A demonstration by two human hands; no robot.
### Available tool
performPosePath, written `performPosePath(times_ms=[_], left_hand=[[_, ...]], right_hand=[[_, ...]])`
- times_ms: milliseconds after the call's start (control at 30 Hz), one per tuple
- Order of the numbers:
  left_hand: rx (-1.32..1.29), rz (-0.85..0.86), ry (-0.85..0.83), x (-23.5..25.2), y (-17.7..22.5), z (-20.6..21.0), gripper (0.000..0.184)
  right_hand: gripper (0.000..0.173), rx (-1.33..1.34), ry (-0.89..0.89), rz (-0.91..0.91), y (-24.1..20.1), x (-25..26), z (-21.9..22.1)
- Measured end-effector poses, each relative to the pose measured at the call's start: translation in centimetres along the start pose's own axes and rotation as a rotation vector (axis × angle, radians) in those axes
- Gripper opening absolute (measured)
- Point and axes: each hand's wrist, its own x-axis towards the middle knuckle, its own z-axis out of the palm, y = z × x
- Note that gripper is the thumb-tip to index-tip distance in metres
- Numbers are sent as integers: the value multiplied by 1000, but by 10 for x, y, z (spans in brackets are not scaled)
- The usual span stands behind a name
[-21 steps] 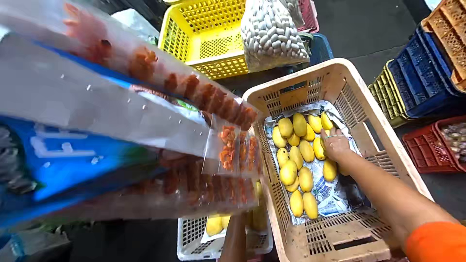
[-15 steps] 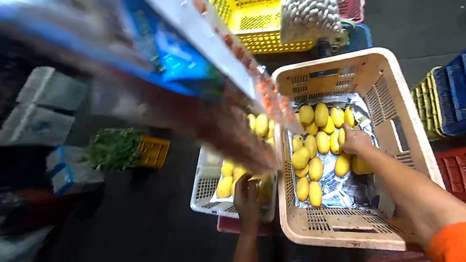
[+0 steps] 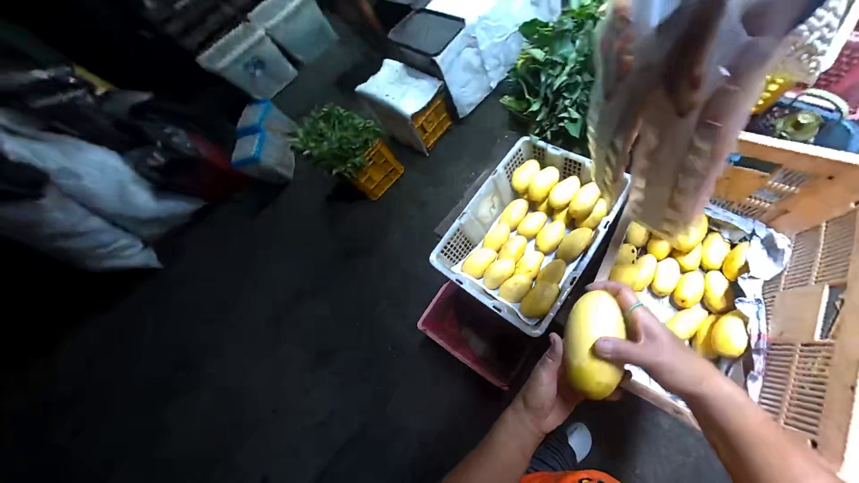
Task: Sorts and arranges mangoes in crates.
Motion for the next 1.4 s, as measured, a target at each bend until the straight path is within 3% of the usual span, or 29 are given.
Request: performPosePath(times_ms=[133,200,333,467,567,633,733,833,967,1067,1133,1233,1367,1400], left_hand=[[-171,126,132,7,10,-9,73],[-124,160,145,18,21,-19,66],[-52,320,262,67,66,-26,59],[450,414,446,163,104,-48,79],[907,355,543,248,110,-63,77],[1085,304,522,290,103,-63,76],[1163,357,502,341,76,-71,64],[1413,375,540,370,59,-80,46],[1529,241,439,375,54,-84,53],[1748,-70,290,373,68,-87,56],[1721,-75,248,373,67,-95,51],[1569,-173,299,351,80,-66,44],[1912,59,326,281,102,-17,37],[2000,-92,380,263,112,19,41]], right_hand=[[57,-524,155,-238,15,15,12],[54,-588,218,-299,18,16,-2],[55,-508,373,-81,36,1,-45],[51,-412,525,177,63,-22,-86],[48,-417,546,279,76,-30,-111],[47,-452,570,318,84,-32,-126],[45,-458,615,349,94,-35,-141],[45,-434,617,376,102,-39,-147],[47,-427,523,424,108,-36,-152],[47,-467,379,470,107,-21,-171],[47,-515,358,524,107,-6,-196],[46,-621,358,661,117,23,-233],[73,-798,342,812,157,54,-228],[80,-828,374,812,164,60,-227]])
